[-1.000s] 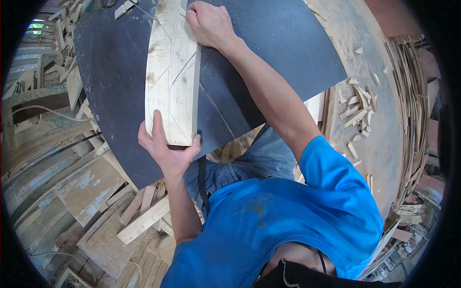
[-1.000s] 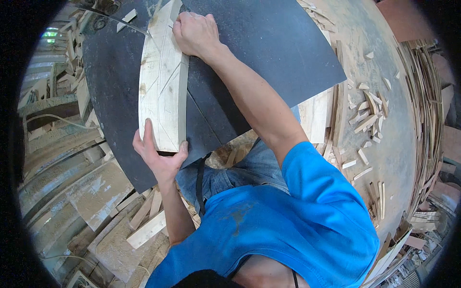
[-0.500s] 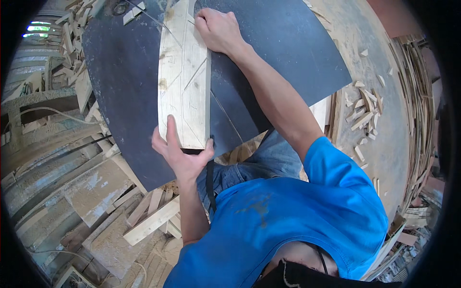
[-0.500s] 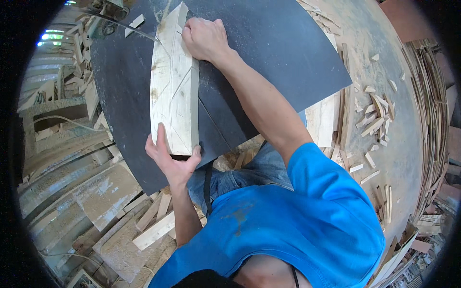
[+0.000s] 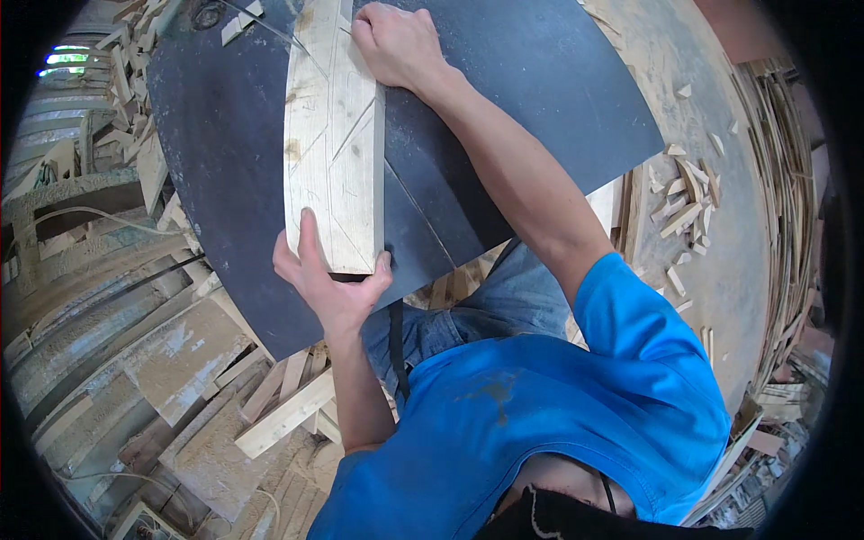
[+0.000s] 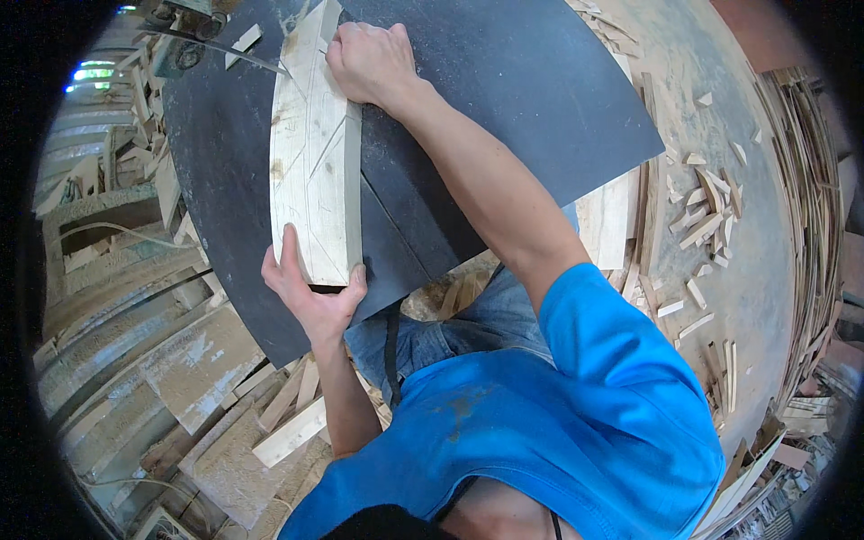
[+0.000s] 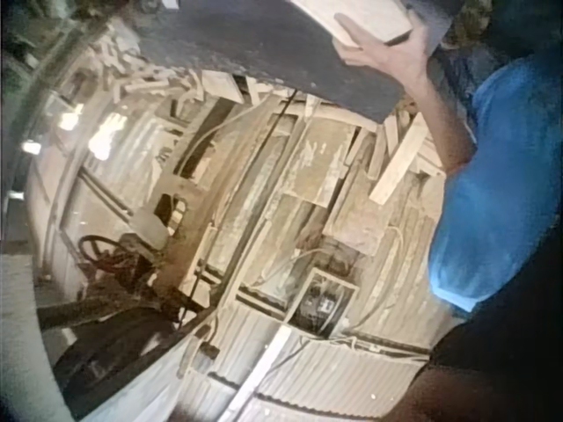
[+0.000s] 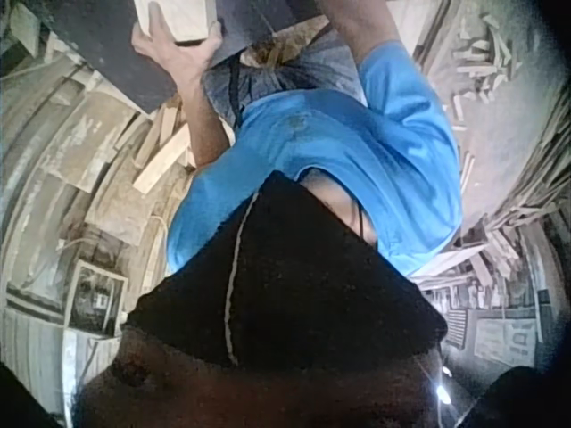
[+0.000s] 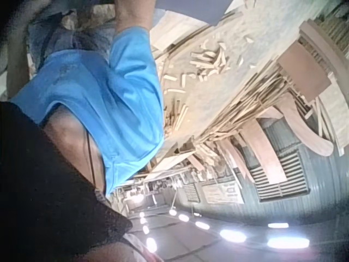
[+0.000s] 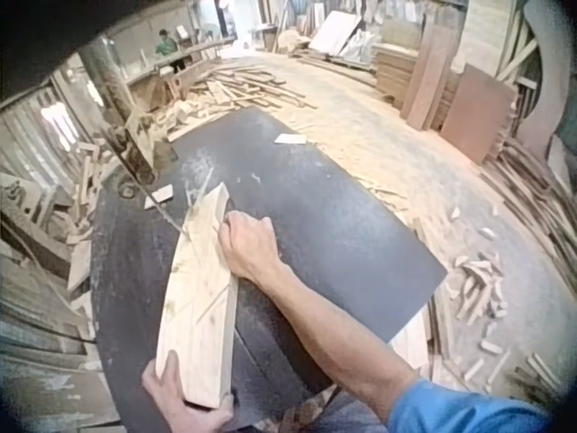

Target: Cutting intricate shapes into a wooden board using a vertical band saw in a workshop.

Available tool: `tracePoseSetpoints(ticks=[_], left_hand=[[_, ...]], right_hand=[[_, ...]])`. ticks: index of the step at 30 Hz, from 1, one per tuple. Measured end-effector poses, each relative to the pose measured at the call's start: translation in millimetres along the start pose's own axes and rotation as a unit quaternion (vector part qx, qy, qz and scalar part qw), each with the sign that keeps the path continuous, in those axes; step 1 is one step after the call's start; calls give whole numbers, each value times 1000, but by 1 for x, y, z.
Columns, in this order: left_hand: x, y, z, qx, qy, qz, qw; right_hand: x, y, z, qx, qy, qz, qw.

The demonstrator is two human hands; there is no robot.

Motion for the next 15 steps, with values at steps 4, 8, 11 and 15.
tracePoseSetpoints(ticks=[4,8,11,15], left_hand=[[-3,0,0,-1,-5,2,1000],[-4,-3,4,3,-5,14,1000],[-6,-3,4,0,-9,13,1000],[-8,-3,6,-1,-14,16,1000]], right_hand=[[0,1,0,6,0,0,1000],[-2,4,2,7,2,-9,1000],[-1,6,3,1,4,-32,999],[0,5,4,7,5,-20,1000]])
Point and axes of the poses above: each hand's wrist, its own z-axis towards the middle knuckle, its own y-axis out of the palm, x = y × z, the point moved 7 cm from there along z, towards the middle knuckle, and after that the axes turned 9 degrees about -z, right-handed, at the moved point
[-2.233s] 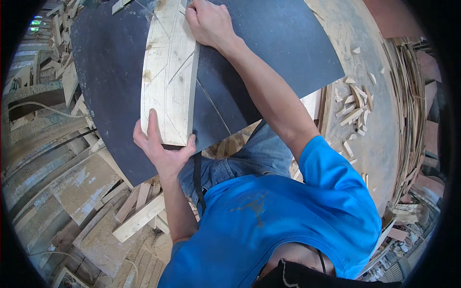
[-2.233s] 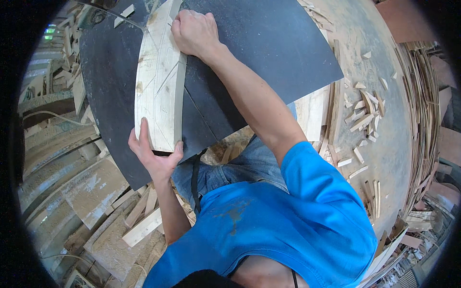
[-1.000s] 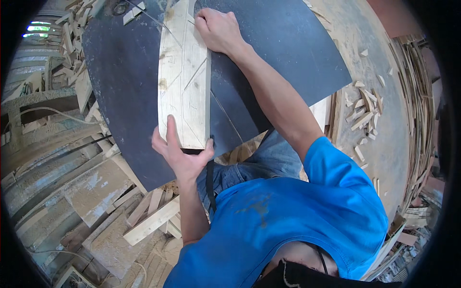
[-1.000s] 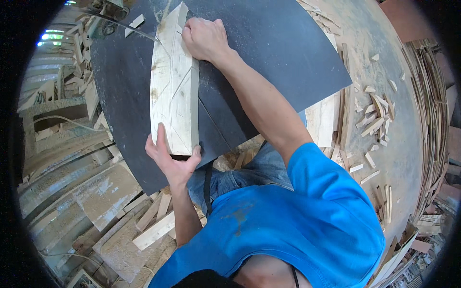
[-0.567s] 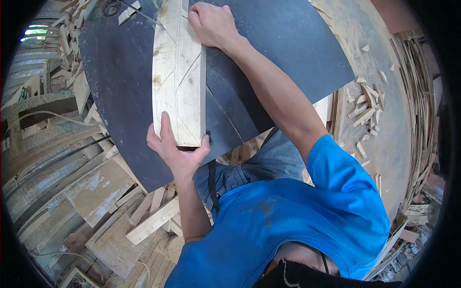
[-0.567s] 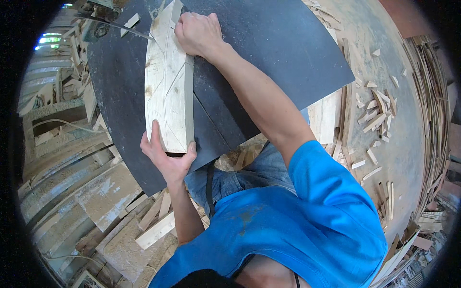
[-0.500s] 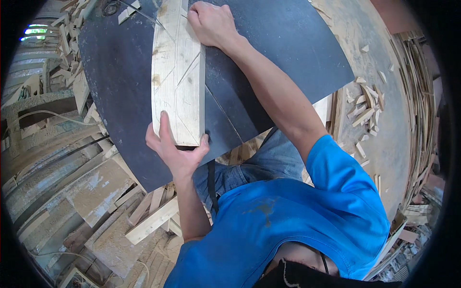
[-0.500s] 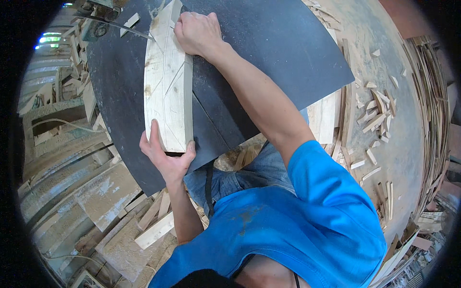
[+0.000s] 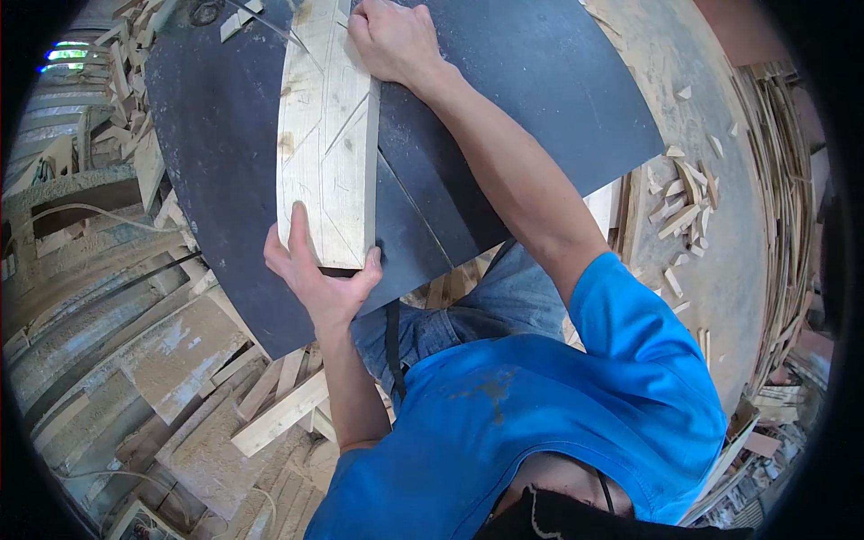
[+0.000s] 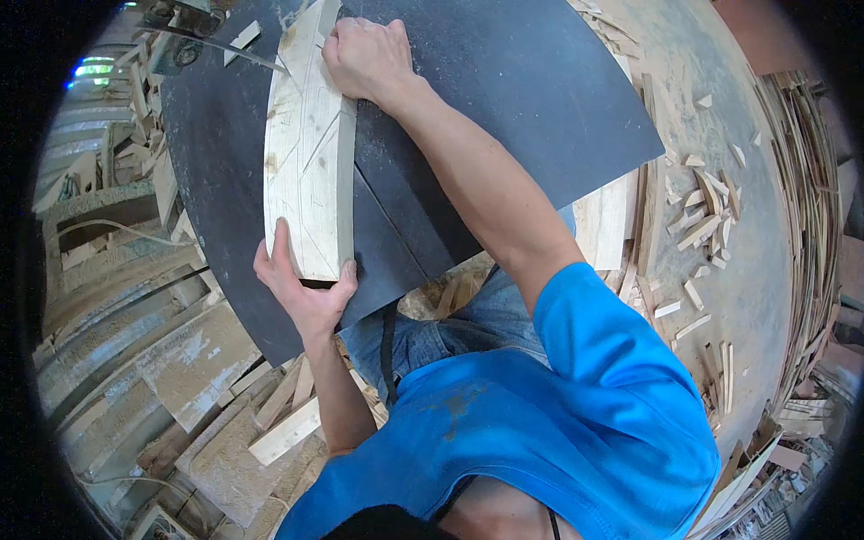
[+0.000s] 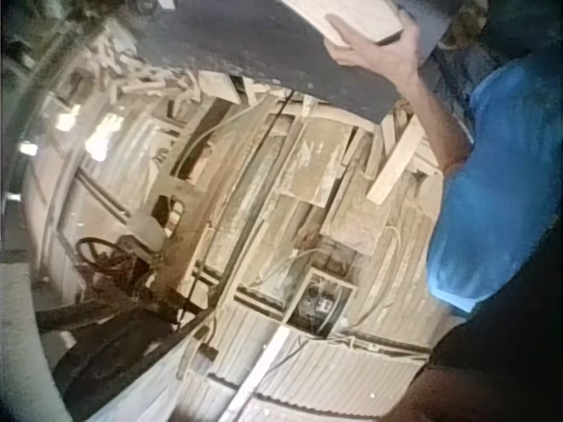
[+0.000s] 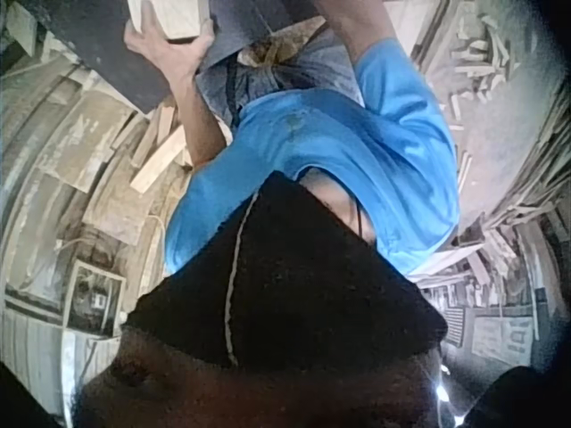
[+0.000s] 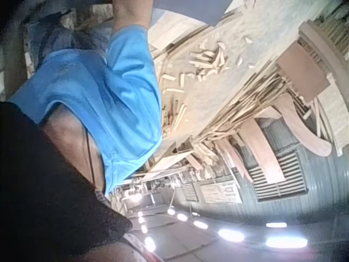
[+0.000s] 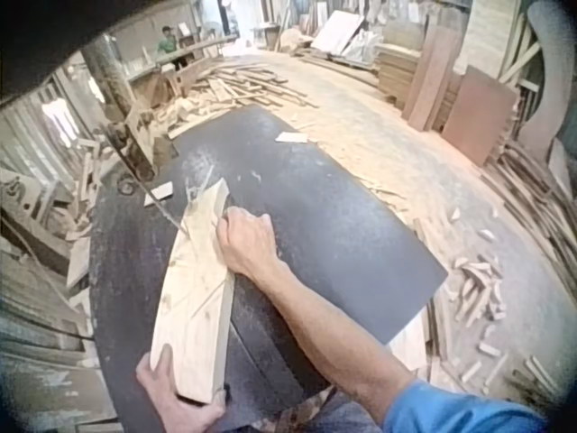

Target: Cutting intricate shapes into a wooden board using a vertical band saw in a workshop.

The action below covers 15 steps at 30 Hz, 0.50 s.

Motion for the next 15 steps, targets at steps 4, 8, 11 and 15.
tracePoseSetpoints(ticks=[4,8,11,15], left_hand=[[-3,0,0,-3,2,-11,1000],[0,-9,-7,-13,9,-6,1000],[1,-10,-10,-18,7,-19,1000],[-1,-4,2,-7,13,-12,1000]], right_hand=[[3,0,1,6,-2,9,1000],[1,-5,-11,0,-19,52,998],[0,-10,-10,4,-20,40,999],[-1,-7,-6,10,-21,32,999]])
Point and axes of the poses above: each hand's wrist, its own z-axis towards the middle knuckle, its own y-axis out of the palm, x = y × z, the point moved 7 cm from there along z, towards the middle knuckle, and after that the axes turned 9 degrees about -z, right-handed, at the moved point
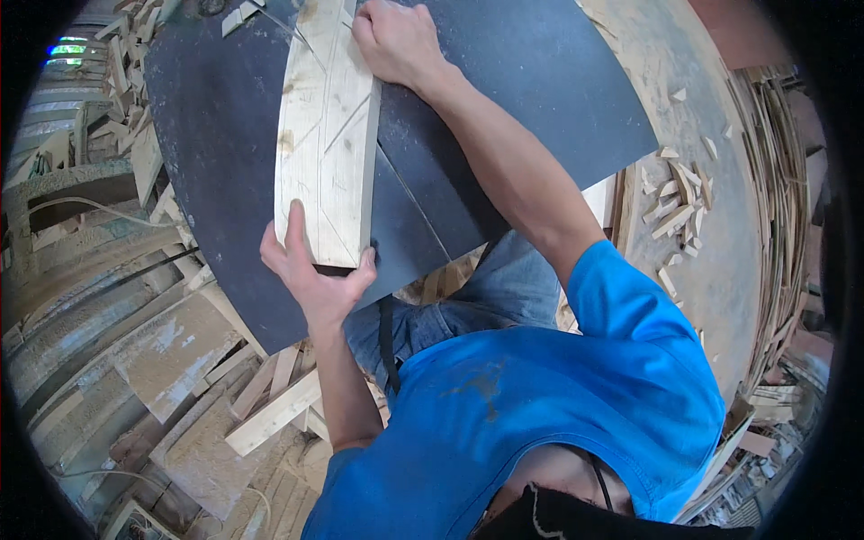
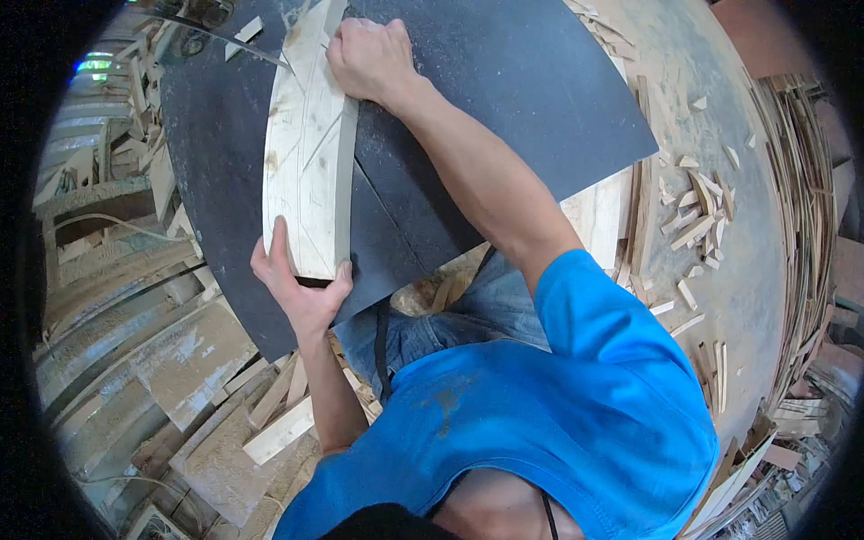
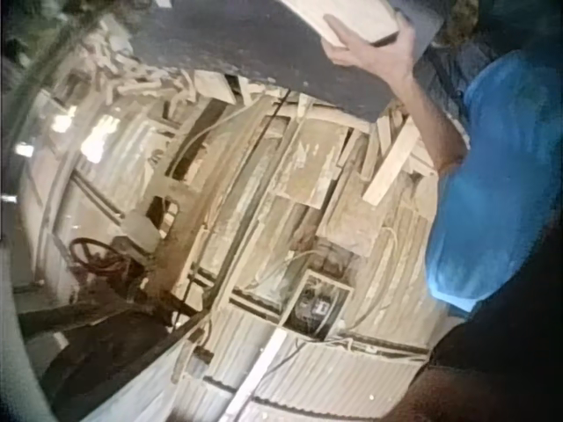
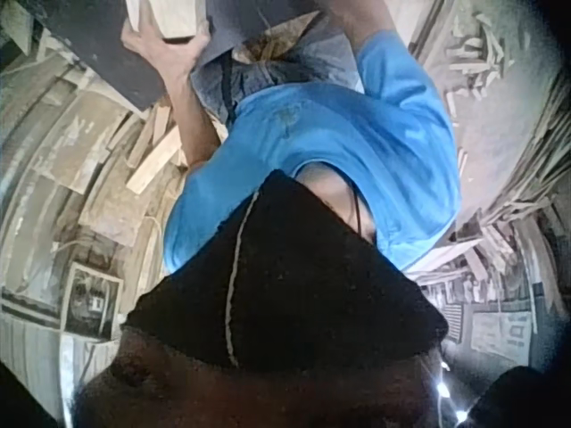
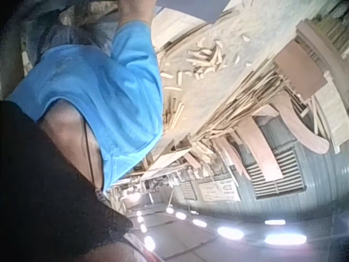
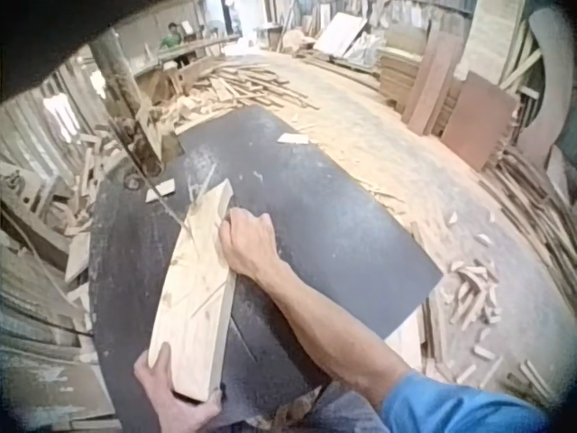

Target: Cutting intricate shapes into a wooden board using a vertical band saw in a workshop.

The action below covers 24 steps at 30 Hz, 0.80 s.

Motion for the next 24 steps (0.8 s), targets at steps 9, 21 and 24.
tracePoseSetpoints(ticks=[9,21,24], left_hand=[[-5,0,3,2,1,2,1000],[-12,2,8,-2,-2,2,1000],[-13,4,9,-1,2,4,1000]], right_hand=[[-2,4,5,16,5,-34,999],[0,11,11,9,6,-38,999],[1,10,12,16,5,-42,999]])
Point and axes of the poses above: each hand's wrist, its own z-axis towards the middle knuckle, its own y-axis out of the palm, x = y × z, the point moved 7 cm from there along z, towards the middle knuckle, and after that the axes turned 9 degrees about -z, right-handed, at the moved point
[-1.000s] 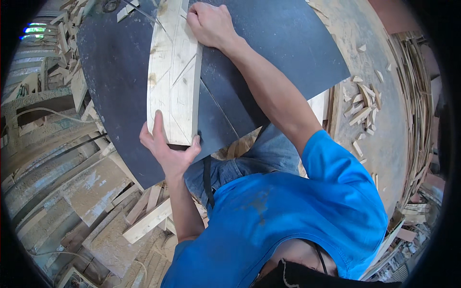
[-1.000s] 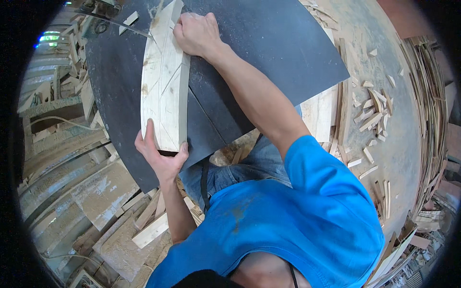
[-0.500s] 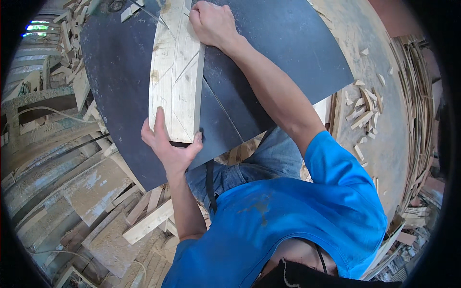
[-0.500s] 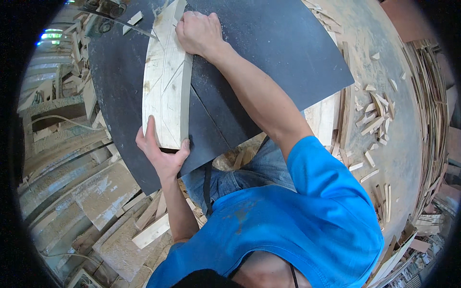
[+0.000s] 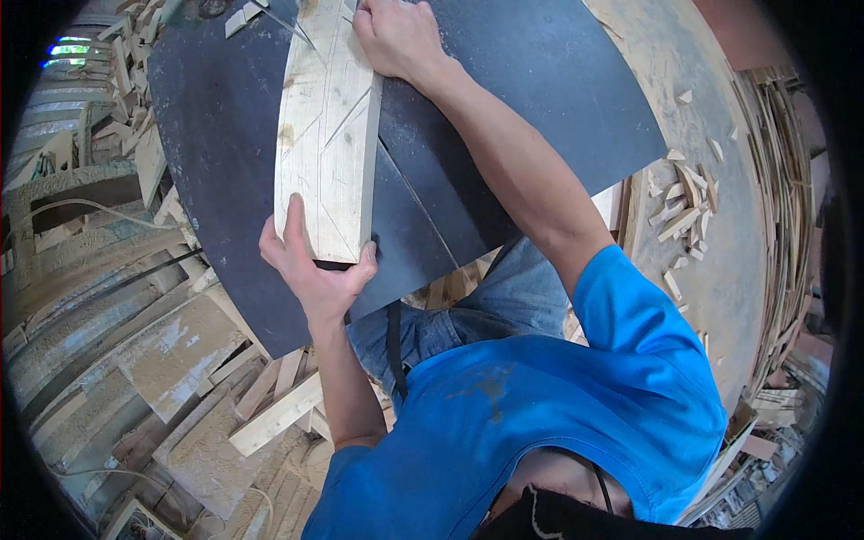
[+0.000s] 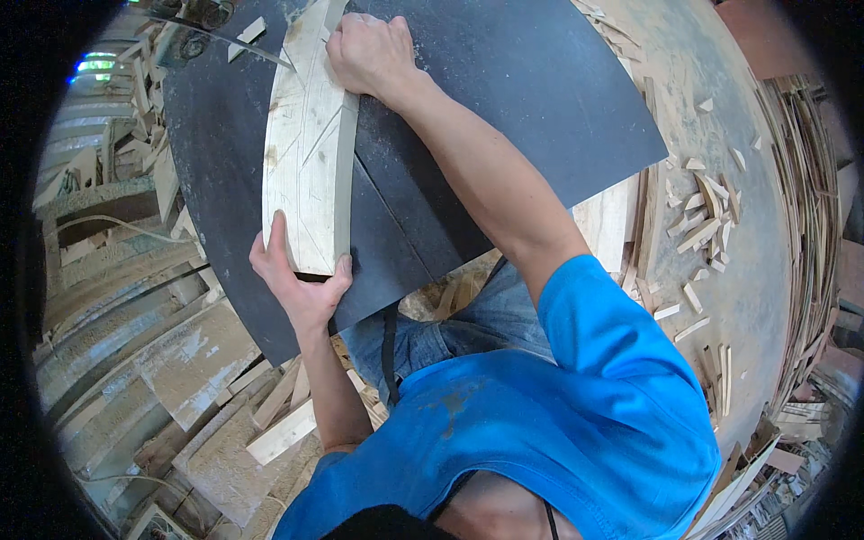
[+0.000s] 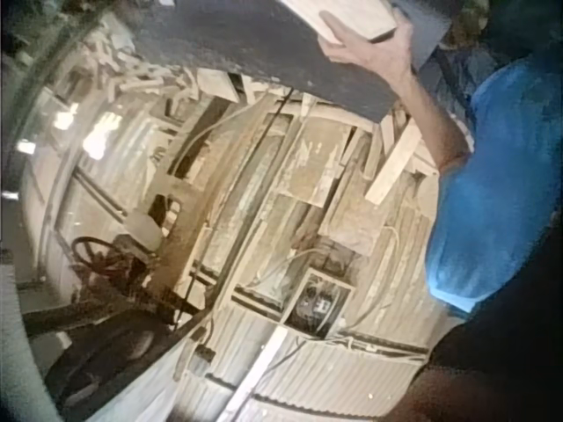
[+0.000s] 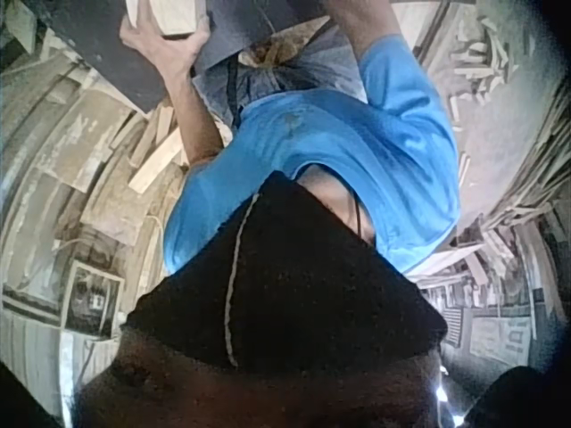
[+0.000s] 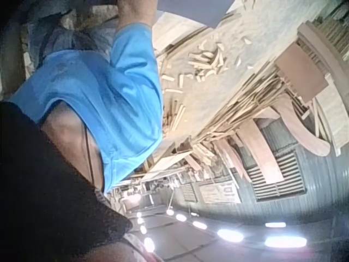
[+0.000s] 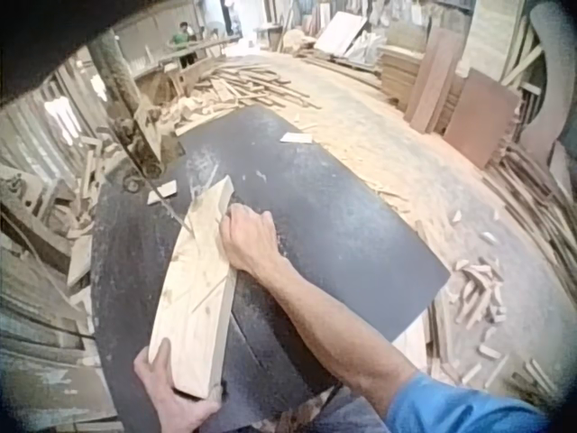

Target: Cutting intricate shapes into a wooden board using a vertical band saw in a workshop.

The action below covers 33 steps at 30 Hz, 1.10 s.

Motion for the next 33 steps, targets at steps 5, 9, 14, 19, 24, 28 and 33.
tracePoseSetpoints(ticks=[5,9,14,19,24,28,33], left_hand=[[-1,-1,1,6,-2,4,1000],[2,0,3,9,5,12,1000],[1,1,3,6,4,19,1000],[2,0,7,11,-1,11,1000],[6,-1,7,6,1,11,1000],[12,0,0,1,-12,-3,1000],[15,4,4,3,-18,10,1000]], right_hand=[[-3,2,3,-4,-11,-3,1000],[-1,4,5,-6,-7,-9,1000],[0,7,7,-30,0,-10,1000],[-1,8,12,-30,2,-5,1000],[4,8,6,-23,8,19,1000],[4,2,3,-21,14,36,999],[6,4,9,-32,23,28,999]])
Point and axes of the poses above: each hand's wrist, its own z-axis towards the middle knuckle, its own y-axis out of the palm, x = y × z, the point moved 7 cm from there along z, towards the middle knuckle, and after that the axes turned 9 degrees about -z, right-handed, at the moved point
